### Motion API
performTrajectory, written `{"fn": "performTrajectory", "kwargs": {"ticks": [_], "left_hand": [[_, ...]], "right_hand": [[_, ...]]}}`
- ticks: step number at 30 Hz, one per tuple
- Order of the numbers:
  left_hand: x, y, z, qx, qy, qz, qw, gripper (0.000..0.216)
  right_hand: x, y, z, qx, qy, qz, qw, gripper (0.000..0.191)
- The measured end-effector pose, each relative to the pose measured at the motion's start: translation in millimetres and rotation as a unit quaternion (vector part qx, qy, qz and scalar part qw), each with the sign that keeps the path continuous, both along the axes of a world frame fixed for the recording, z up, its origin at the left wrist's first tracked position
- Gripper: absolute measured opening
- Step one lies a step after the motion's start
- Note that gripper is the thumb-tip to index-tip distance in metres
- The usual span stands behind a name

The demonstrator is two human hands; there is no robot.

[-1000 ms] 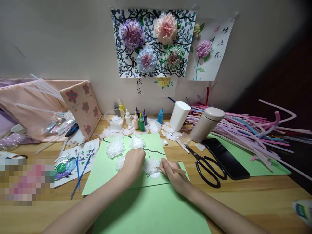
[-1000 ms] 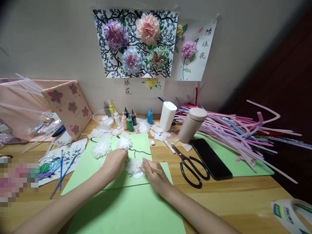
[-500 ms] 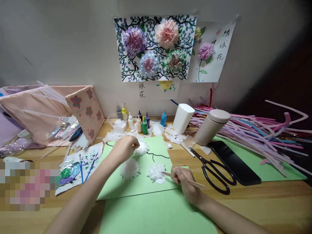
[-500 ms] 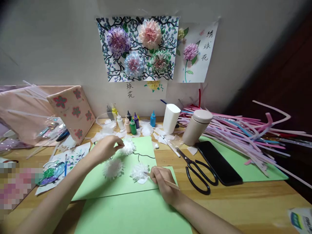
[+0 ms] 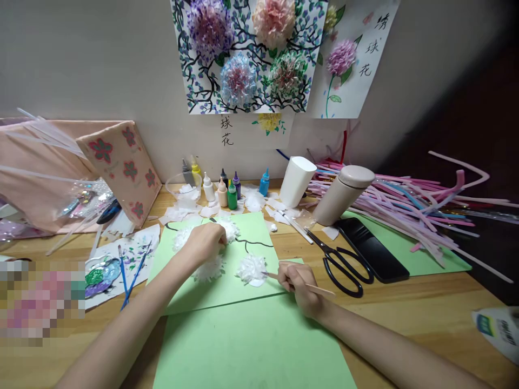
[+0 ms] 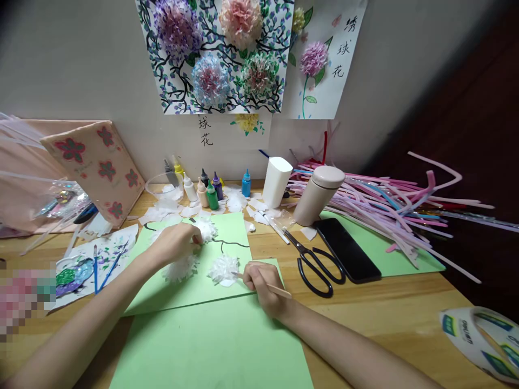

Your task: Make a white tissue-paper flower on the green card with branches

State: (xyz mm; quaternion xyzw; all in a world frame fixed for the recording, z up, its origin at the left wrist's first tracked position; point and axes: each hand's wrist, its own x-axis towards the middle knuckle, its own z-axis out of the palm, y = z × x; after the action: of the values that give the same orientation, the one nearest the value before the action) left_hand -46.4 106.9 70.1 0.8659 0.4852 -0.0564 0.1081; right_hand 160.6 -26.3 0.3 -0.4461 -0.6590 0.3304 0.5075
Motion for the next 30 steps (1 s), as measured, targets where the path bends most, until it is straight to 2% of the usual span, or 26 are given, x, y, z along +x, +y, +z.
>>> {"fn": "performTrajectory", "kwargs": {"ticks": [4, 7, 15, 26, 30], "left_hand": [[6.5, -10.4, 2.6, 0.034, 0.008, -0.009, 0.999, 0.013], [12.9, -19.9, 4.4, 0.028, 0.006, -0.026, 0.999, 0.012], [22.2, -28.2, -5.4, 0.008, 0.015, -0.037, 0.999, 0.017], [24.4, -28.0, -7.4, 0.004, 0.016, -0.027, 1.0, 0.018], [24.0, -29.0, -6.8, -0.001, 0.021, -0.025, 0.999, 0.018]], "right_hand": [[1.3, -3.1, -0.2, 0.05, 0.002, -0.003, 0.999, 0.05], [1.5, -3.4, 0.3, 0.057, -0.009, -0.002, 0.998, 0.049], [-2.6, 1.0, 6.6, 0.001, -0.077, -0.016, 0.997, 0.045], [-4.0, 5.2, 8.0, -0.035, -0.137, 0.058, 0.988, 0.044], [-5.1, 6.1, 10.0, -0.041, -0.145, 0.062, 0.987, 0.044]]}}
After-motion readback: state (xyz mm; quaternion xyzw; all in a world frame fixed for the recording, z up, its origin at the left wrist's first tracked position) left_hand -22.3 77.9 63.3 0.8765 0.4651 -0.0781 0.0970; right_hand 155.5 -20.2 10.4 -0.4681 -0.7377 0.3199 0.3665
